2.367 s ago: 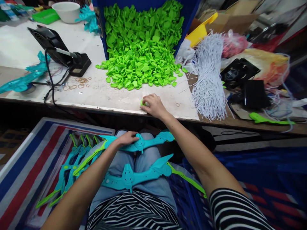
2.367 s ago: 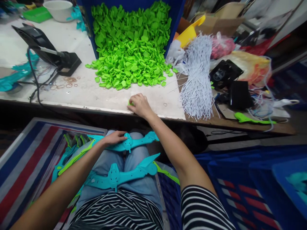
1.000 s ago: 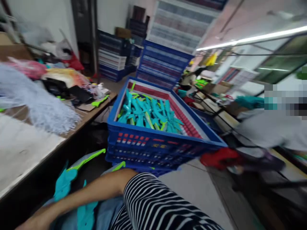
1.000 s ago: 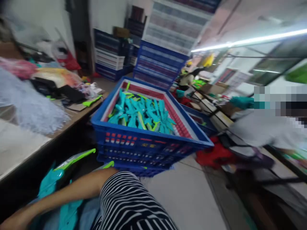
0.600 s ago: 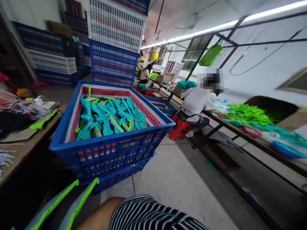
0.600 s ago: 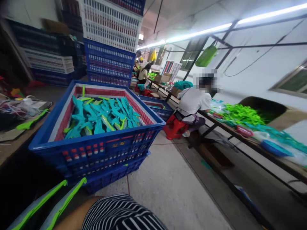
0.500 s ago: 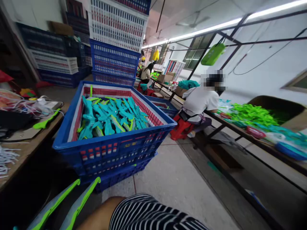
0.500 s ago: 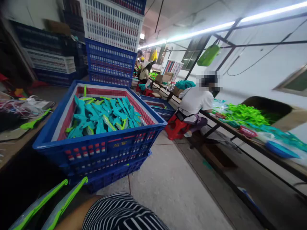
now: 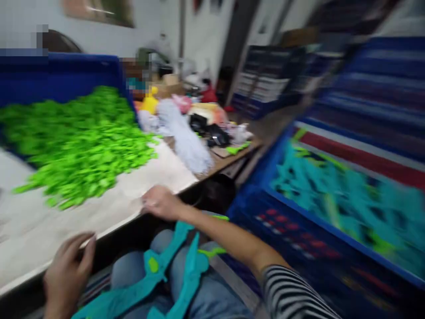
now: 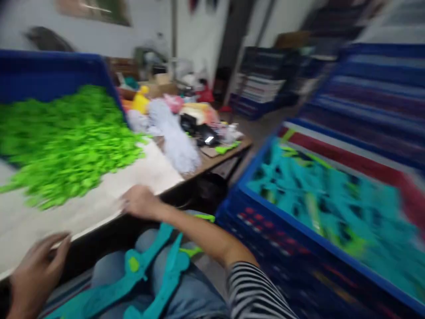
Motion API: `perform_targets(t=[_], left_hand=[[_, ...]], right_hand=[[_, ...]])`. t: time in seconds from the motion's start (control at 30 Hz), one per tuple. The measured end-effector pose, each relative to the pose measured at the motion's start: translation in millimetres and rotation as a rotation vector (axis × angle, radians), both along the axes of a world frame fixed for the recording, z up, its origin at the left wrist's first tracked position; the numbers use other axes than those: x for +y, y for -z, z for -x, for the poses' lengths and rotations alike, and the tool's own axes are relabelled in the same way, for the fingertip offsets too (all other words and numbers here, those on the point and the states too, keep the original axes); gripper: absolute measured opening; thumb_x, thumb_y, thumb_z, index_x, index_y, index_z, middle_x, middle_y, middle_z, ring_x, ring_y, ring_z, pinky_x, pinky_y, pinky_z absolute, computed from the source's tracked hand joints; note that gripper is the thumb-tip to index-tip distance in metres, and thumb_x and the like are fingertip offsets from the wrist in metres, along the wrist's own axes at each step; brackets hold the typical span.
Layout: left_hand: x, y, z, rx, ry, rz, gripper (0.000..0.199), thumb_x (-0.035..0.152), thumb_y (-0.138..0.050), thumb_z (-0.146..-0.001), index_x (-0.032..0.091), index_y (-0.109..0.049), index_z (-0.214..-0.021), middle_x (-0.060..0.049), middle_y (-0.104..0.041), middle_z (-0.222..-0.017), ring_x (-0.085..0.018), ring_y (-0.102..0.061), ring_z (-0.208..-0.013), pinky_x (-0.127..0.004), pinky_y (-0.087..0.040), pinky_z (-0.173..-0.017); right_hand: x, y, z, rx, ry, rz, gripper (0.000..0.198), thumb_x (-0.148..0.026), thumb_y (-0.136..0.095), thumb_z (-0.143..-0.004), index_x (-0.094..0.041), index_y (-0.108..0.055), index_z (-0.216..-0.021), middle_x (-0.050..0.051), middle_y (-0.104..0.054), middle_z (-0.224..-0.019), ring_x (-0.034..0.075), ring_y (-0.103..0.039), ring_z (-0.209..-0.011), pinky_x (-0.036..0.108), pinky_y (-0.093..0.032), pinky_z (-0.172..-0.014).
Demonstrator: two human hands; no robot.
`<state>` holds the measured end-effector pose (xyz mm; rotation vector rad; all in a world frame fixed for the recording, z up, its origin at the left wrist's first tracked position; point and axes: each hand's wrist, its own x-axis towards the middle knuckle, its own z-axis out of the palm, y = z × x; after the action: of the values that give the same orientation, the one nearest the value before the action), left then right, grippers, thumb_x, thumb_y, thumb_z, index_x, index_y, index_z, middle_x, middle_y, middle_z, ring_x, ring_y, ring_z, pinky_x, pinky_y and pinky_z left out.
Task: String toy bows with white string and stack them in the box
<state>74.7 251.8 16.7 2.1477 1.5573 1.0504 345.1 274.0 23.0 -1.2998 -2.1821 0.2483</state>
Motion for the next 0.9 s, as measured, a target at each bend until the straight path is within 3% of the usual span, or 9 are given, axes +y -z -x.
perform_targets(t=[0.07,0.13,0.27,0.33,0.43,0.53,0.67,0.8,0.9], left_hand=[[32,-7.2,10,0.09,-0.152,-0.149,0.034,0.046,-0.05,-0.084,0.019,-0.065,-0.097,-0.014,-0.059,-0.113,-0.032,-0.053,-0.111,-0.047,-0.039,-0.1],[70,-12.2,13,0.178,-0.247,-0.193,0.042,0.046,-0.053,-0.082,0.015,-0.064,-0.107,-0.02,-0.048,-0.13,-0.036,-0.043,-0.125,-0.051,-0.031,-0.106],[131,-16.0,4,0.295,-0.412,0.027,0.073,0.053,-0.06,-0.076,0.018,-0.044,-0.138,-0.022,-0.017,-0.152,-0.045,-0.011,-0.14,-0.065,-0.022,-0.104],[152,-15.9,-3,0.332,-0.41,0.169,0.082,0.059,-0.06,-0.075,0.024,-0.034,-0.144,-0.021,-0.011,-0.155,-0.046,-0.006,-0.141,-0.07,-0.021,-0.101],[177,-13.4,-6,0.365,-0.361,0.264,0.083,0.064,-0.056,-0.075,0.03,-0.03,-0.146,-0.019,-0.01,-0.156,-0.044,-0.008,-0.142,-0.07,-0.02,-0.102],[194,-7.7,9,0.405,-0.321,0.228,0.08,0.061,-0.057,-0.076,0.028,-0.032,-0.145,-0.019,-0.013,-0.155,-0.041,-0.014,-0.142,-0.067,-0.021,-0.105],[196,1.2,54,0.44,-0.182,0.171,0.074,0.052,-0.06,-0.077,0.024,-0.038,-0.142,-0.017,-0.026,-0.151,-0.036,-0.025,-0.139,-0.056,-0.025,-0.11],[177,3.5,91,0.384,-0.053,0.159,0.077,0.049,-0.062,-0.074,0.022,-0.038,-0.142,-0.014,-0.028,-0.15,-0.035,-0.025,-0.139,-0.05,-0.026,-0.112],[154,2.9,91,0.305,-0.054,0.144,0.081,0.049,-0.06,-0.075,0.018,-0.032,-0.145,-0.016,-0.025,-0.151,-0.034,-0.023,-0.14,-0.05,-0.025,-0.112]], right_hand=[[54,-12,-30,-0.001,0.231,-0.068,0.02,-0.027,-0.057,-0.087,-0.016,-0.066,-0.101,0.014,-0.067,-0.103,0.025,-0.058,-0.101,0.045,-0.043,-0.094],[96,-16,-45,-0.082,0.318,-0.033,0.036,-0.031,-0.063,-0.082,-0.011,-0.063,-0.112,0.02,-0.063,-0.114,0.03,-0.052,-0.11,0.049,-0.041,-0.095],[152,-9,-39,-0.199,0.363,0.03,0.067,-0.047,-0.061,-0.081,-0.014,-0.044,-0.137,0.02,-0.044,-0.14,0.034,-0.035,-0.13,0.052,-0.031,-0.104],[177,-5,-20,-0.184,0.462,0.127,0.07,-0.057,-0.051,-0.084,-0.021,-0.037,-0.143,0.017,-0.036,-0.147,0.034,-0.029,-0.135,0.054,-0.027,-0.106],[204,-3,17,-0.142,0.575,0.235,0.065,-0.065,-0.036,-0.087,-0.032,-0.036,-0.143,0.013,-0.038,-0.145,0.035,-0.028,-0.136,0.06,-0.021,-0.106],[206,1,47,-0.135,0.532,0.18,0.06,-0.065,-0.031,-0.089,-0.035,-0.039,-0.141,0.013,-0.045,-0.138,0.033,-0.032,-0.133,0.062,-0.018,-0.106],[181,6,62,-0.158,0.301,0.129,0.058,-0.064,-0.037,-0.088,-0.034,-0.046,-0.136,0.014,-0.046,-0.134,0.031,-0.034,-0.131,0.057,-0.022,-0.106],[150,9,54,-0.197,0.046,0.095,0.055,-0.061,-0.049,-0.085,-0.031,-0.053,-0.131,0.013,-0.041,-0.14,0.033,-0.031,-0.134,0.059,-0.02,-0.107],[128,11,42,-0.225,-0.059,0.076,0.055,-0.058,-0.055,-0.082,-0.03,-0.056,-0.129,0.012,-0.038,-0.144,0.036,-0.027,-0.136,0.062,-0.018,-0.107]])
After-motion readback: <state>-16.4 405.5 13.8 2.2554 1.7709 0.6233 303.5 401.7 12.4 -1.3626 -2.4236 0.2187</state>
